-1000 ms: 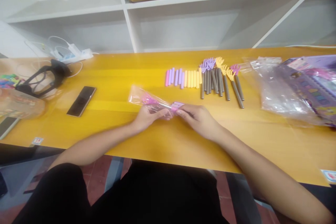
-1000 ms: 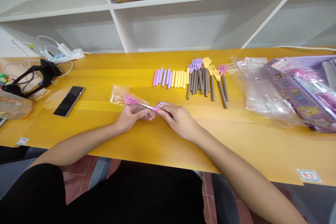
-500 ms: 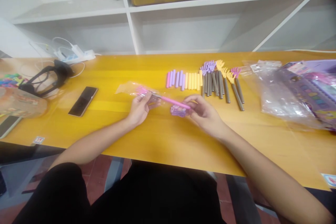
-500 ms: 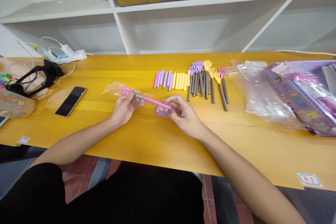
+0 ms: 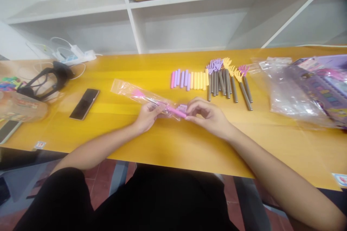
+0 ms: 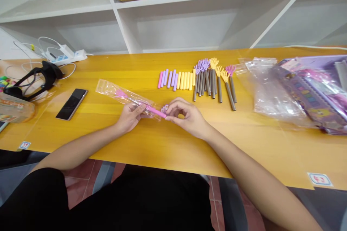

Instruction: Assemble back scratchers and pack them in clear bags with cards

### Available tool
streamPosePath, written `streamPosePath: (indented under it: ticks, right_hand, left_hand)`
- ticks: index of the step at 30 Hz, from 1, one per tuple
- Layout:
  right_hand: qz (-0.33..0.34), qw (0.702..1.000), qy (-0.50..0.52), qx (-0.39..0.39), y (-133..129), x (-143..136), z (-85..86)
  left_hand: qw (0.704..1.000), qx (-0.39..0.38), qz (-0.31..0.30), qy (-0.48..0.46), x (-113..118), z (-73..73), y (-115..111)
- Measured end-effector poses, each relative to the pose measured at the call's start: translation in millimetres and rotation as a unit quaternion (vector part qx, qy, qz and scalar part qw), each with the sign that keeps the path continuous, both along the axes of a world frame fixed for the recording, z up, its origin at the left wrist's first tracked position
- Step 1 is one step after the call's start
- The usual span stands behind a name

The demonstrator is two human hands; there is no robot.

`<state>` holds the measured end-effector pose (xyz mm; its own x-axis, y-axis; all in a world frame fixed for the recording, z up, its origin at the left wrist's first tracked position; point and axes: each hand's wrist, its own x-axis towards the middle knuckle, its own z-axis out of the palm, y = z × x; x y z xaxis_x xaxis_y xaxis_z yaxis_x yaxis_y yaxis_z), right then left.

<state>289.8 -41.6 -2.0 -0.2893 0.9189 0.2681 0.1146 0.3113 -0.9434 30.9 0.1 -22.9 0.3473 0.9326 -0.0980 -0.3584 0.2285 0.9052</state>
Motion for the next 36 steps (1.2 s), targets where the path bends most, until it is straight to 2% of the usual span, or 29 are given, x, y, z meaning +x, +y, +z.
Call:
streamPosePath:
  ticks: [3, 9, 16, 21, 25, 28, 30, 33, 36]
  right_hand:
    - [-0.01, 1.0, 0.008, -0.009, -0.4, -0.6, -1.2]
    - [-0.011, 0.999, 0.01, -0.043, -2.7, -3.5, -3.0]
    - [0.022, 0.999, -0.015, -0.038, -5.8, -12.0, -11.5]
    - [0.038, 0.998, -0.037, -0.019, -8.2, -15.0, -15.0]
    - [0.072, 0.996, -0.053, 0.023, -7.2, -9.2, -15.1]
    - [0.096, 0.986, -0.087, 0.104, -6.6, -4.1, -13.0]
    - [0.085, 0.975, -0.112, 0.173, -7.3, -3.0, -10.0]
    - [0.062, 0.961, -0.112, 0.245, -9.7, -5.0, -2.9]
    - [0.062, 0.962, -0.112, 0.241, -11.7, -9.1, 4.4]
  left_hand:
    - [1.0, -0.002, -0.028, 0.012, 0.5, -1.0, -4.9]
    - [0.999, 0.018, -0.04, 0.03, -1.1, -2.4, -4.6]
    - [0.967, 0.11, -0.165, 0.163, -1.5, 1.4, -14.5]
    - [0.966, 0.106, -0.175, 0.159, -0.5, 0.5, -15.6]
    - [0.979, 0.075, -0.16, 0.098, -1.7, -0.7, -12.5]
    - [0.985, 0.014, -0.162, 0.05, -1.8, 0.6, -10.3]
    - [0.985, -0.008, -0.168, 0.042, -1.3, 1.3, -9.2]
    - [0.979, 0.006, -0.195, 0.057, -0.7, 0.9, -8.8]
    - [0.972, 0.033, -0.218, 0.084, -1.3, -0.4, -10.0]
